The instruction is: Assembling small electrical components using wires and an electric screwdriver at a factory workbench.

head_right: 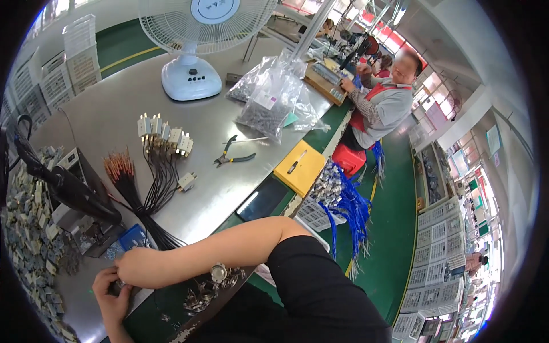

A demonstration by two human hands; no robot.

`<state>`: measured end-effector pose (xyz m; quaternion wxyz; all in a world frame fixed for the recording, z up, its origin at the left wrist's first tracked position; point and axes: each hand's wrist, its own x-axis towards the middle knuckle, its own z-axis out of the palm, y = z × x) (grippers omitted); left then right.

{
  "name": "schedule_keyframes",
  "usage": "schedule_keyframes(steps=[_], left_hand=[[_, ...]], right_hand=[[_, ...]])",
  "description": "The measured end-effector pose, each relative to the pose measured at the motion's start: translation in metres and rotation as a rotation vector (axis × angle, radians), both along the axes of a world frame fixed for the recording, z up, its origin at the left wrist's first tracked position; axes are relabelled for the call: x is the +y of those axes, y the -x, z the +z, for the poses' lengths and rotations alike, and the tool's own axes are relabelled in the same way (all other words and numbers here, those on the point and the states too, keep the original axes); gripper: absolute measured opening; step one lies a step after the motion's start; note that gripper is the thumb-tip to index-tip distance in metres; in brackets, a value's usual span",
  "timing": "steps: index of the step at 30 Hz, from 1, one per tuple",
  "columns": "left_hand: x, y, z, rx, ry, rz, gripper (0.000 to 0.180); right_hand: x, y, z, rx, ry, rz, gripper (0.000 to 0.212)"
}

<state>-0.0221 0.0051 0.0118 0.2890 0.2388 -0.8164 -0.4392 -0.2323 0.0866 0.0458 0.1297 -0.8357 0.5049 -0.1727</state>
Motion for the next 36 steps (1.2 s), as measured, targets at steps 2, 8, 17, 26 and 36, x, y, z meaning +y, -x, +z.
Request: schedule_keyframes(steps=[2, 8, 17, 26, 36], left_hand=[[0.000, 0.002, 0.000, -0.019, 0.041, 0.020, 0.030], [0.002, -0.004, 0.001, 0.047, 0.003, 0.036, 0.031], [-0.014, 0.000, 0.001, 0.087, -0.064, -0.103, 0.029], [-0.009, -0.010, 0.001, 0.088, -0.115, -0.090, 0.033], [-0.013, -0.018, 0.000, 0.074, -0.095, -0.046, 0.030]], right_hand=[[0.000, -0.004, 0.000, -0.079, -0.043, -0.064, 0.017], [-0.010, -0.005, 0.005, -0.071, -0.207, -0.034, 0.023], [-0.030, 0.030, 0.019, 0.004, -0.086, 0.128, 0.038], [-0.039, 0.023, 0.029, -0.412, -0.175, 0.042, 0.020], [-0.045, 0.002, 0.029, -0.484, -0.295, -0.034, 0.012]])
